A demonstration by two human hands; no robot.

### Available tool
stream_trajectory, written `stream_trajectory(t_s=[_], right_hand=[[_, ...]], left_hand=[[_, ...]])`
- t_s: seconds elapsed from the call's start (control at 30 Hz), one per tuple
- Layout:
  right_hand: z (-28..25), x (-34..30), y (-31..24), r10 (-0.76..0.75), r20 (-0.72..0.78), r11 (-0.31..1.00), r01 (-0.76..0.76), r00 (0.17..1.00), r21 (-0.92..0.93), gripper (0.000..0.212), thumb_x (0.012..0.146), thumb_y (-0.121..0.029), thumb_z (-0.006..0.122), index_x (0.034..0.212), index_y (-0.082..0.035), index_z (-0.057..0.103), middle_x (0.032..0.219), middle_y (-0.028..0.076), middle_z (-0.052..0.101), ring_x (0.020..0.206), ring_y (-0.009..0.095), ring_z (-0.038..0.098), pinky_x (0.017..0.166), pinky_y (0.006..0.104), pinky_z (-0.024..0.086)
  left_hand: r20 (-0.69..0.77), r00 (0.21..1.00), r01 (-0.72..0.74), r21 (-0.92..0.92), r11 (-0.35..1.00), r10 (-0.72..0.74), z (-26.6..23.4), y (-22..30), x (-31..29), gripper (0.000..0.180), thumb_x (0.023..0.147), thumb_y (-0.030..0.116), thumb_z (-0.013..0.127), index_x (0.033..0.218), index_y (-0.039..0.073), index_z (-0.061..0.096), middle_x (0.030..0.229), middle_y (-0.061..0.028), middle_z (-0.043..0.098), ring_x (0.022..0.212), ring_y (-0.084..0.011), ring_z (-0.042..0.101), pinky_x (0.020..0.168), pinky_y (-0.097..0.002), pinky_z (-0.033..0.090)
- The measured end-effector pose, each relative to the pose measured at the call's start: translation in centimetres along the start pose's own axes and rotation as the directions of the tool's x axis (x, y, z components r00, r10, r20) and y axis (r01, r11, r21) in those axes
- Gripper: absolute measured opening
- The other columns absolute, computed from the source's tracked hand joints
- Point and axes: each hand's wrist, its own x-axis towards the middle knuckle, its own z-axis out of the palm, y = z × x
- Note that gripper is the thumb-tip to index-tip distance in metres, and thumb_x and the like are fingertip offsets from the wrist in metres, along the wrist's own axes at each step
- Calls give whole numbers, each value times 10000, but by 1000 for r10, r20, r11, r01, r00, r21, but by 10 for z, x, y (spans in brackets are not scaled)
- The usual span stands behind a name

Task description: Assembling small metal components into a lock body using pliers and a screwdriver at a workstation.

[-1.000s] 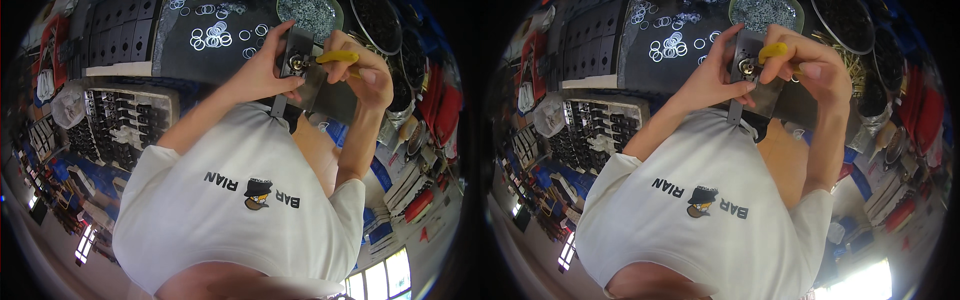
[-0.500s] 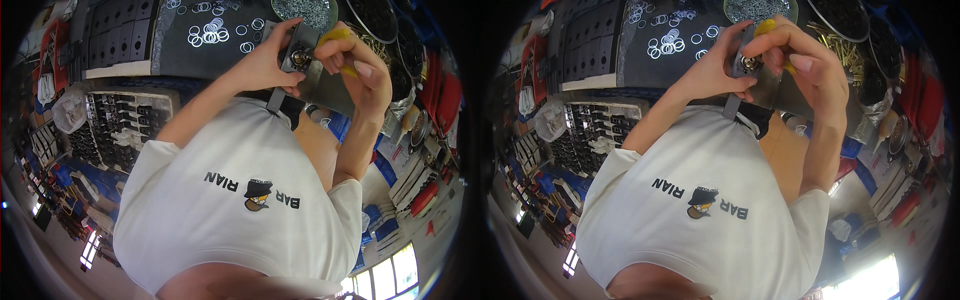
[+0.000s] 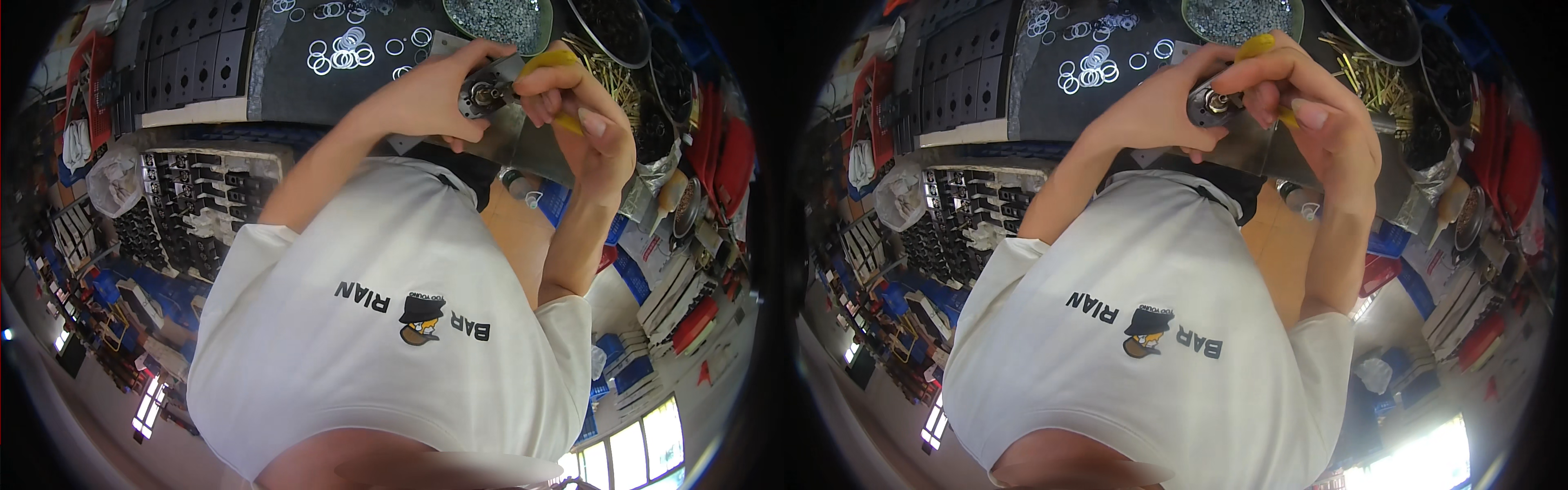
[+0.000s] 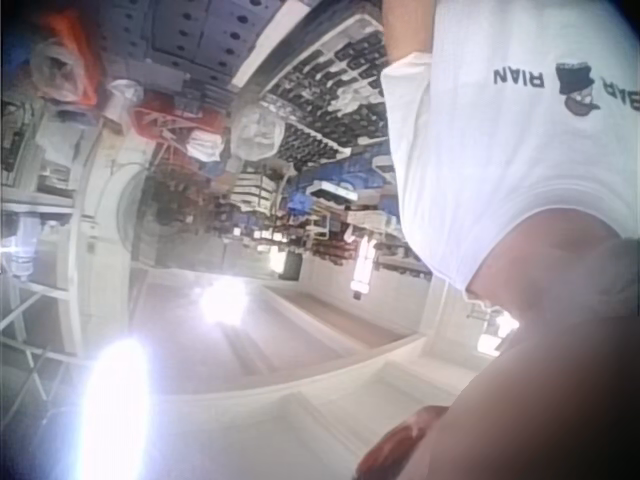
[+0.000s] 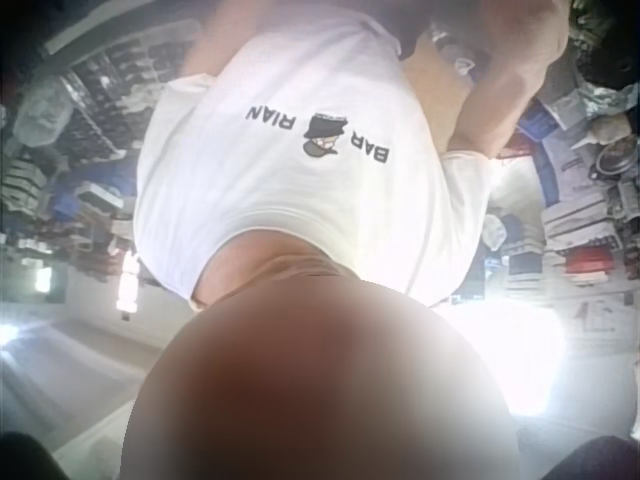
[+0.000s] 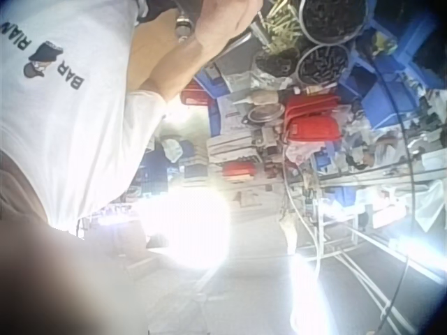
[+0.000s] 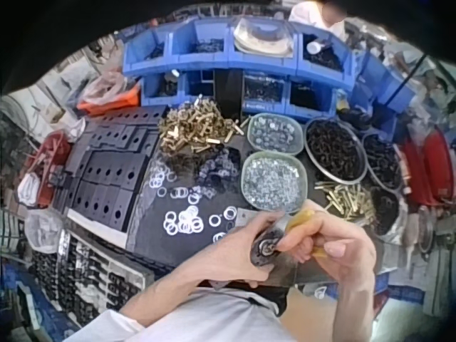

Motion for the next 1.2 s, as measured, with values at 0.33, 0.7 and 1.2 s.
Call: stream_trajectory(t_s=[0.33, 0.7, 1.2], right_hand=[[0, -26, -30, -377, -140, 919, 388, 915, 63, 614, 945, -401, 503, 1176, 157, 612, 999, 94, 440, 910, 218, 460, 793, 356, 374], [1, -67, 31, 37, -534, 985, -120, 845, -121, 545, 950, -298, 456, 1144, 161, 675, 932, 65, 474, 878, 169, 473, 813, 318, 377], [22, -56, 29, 6, -575, 961, -164, 818, -224, 441, 929, -234, 459, 1086, 88, 718, 887, 37, 457, 835, 143, 464, 768, 287, 354]], left_hand=[[-438, 871, -269, -51, 962, 221, 42, -34, -2, 1034, 875, 60, 802, 1675, 86, 146, 1476, -247, 503, 1012, -236, 743, 765, -356, 670], [-140, 843, -238, 768, 594, 519, -12, 24, -3, 419, 792, 176, 810, 1187, 118, 680, 1367, -57, 634, 1184, -335, 643, 1001, -441, 536], [-168, 849, -295, 636, 713, 501, -16, 3, 3, 191, 822, 177, 811, 964, 68, 744, 1383, -51, 603, 1253, -293, 600, 1040, -395, 492]])
